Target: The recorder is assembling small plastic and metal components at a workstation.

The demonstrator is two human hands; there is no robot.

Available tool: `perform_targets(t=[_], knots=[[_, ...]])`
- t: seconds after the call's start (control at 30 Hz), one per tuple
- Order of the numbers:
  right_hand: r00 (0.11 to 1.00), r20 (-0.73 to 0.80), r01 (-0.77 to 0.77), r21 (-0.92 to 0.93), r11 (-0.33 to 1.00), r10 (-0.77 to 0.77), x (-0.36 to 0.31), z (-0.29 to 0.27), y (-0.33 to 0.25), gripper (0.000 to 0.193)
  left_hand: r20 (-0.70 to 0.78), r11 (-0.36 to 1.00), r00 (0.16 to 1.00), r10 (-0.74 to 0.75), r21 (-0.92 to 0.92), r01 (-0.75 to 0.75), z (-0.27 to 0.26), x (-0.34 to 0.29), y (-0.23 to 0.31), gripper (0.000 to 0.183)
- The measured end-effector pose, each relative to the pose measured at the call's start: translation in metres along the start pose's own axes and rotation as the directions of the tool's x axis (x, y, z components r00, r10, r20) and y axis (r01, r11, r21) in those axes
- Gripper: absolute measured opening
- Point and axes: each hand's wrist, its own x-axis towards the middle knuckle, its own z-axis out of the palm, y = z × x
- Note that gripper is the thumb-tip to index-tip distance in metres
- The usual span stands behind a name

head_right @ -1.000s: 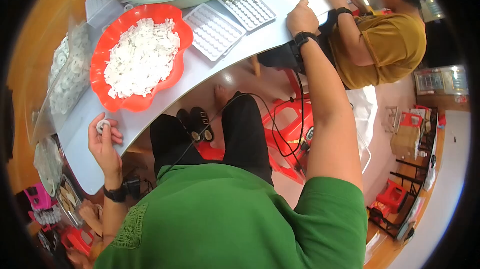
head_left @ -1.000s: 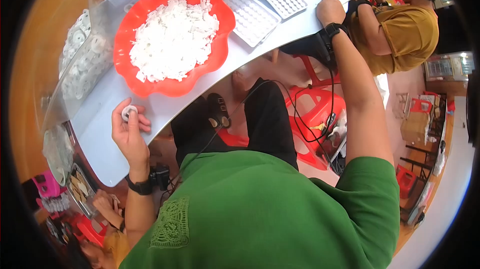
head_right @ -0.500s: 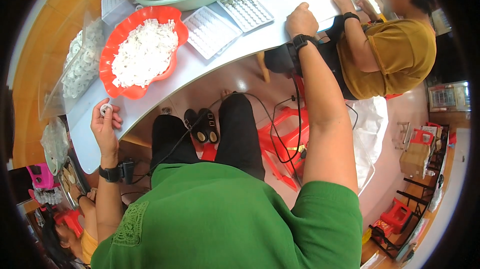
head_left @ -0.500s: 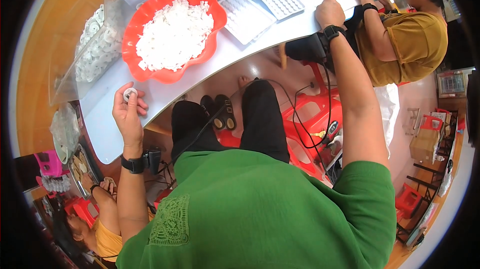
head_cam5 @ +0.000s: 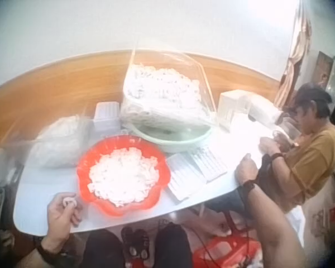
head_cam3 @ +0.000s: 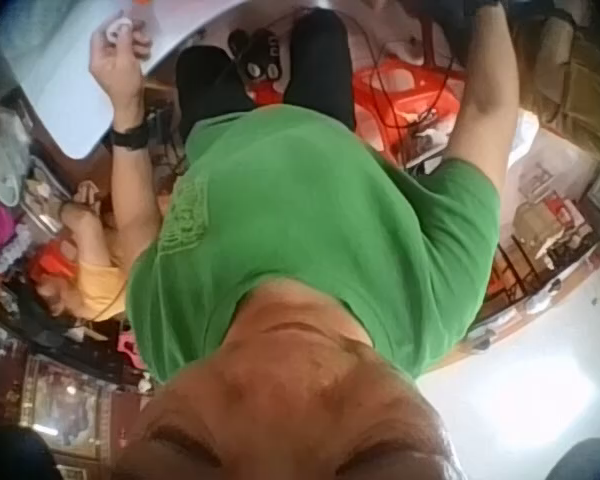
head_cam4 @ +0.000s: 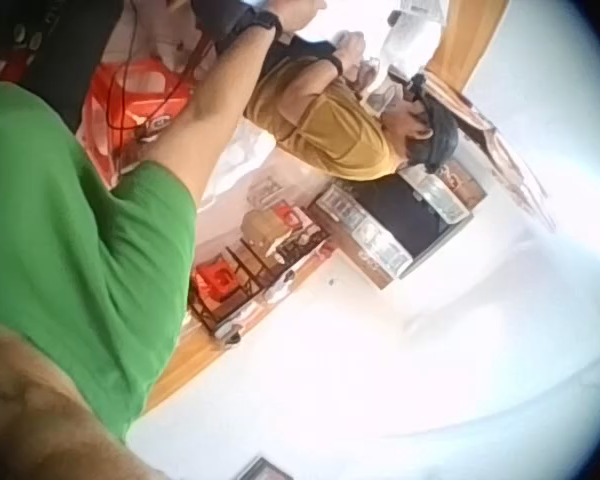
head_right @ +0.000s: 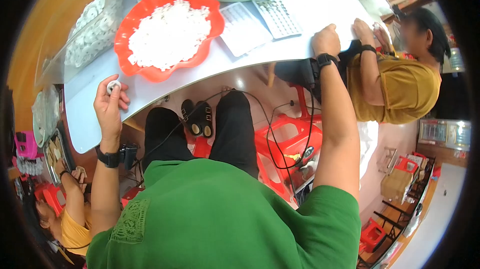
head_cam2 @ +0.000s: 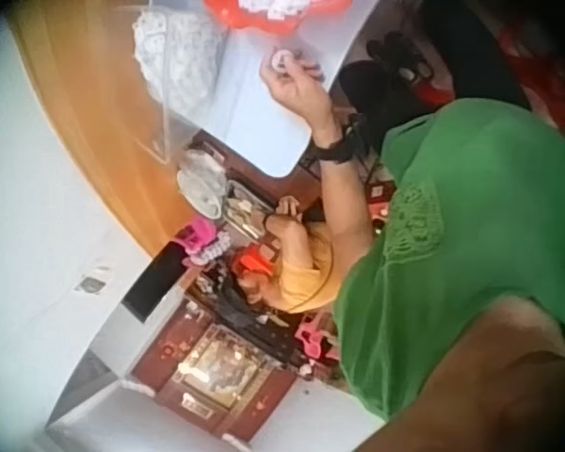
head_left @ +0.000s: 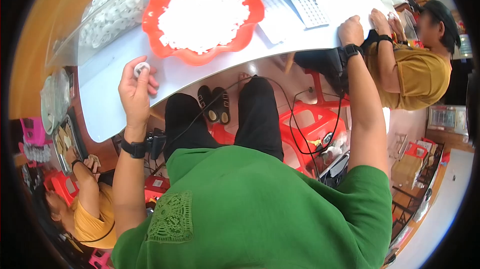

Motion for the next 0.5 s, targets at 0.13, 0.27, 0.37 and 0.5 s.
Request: perform_targets(t=[0.13,0.27,0.37,0.5], knots=[[1.0,-0.021,0.006,0.008,1.0,-0.006,-0.004,-0.005,-0.005,0.027,0.002,0.999,1.0,-0.023,-0.031,0.023,-0.002,-0.002,-0.005,0.024],[0.908,-0.366,0.243,0.064,0.968,-0.204,0.001,0.014,0.024,0.023,0.025,1.0,1.0,-0.007,-0.016,0.007,-0.003,-0.001,-0.007,0.023],[0.816,-0.577,0.263,0.319,0.911,-0.033,0.019,-0.002,0.075,0.019,0.037,0.999,0.999,0.021,-0.049,-0.02,0.003,0.003,-0.008,0.022],[0.936,-0.332,0.263,0.879,0.398,0.114,-0.085,-0.096,-0.006,0.013,-0.018,0.999,0.999,0.034,-0.031,-0.034,-0.008,-0.004,-0.007,0.02]])
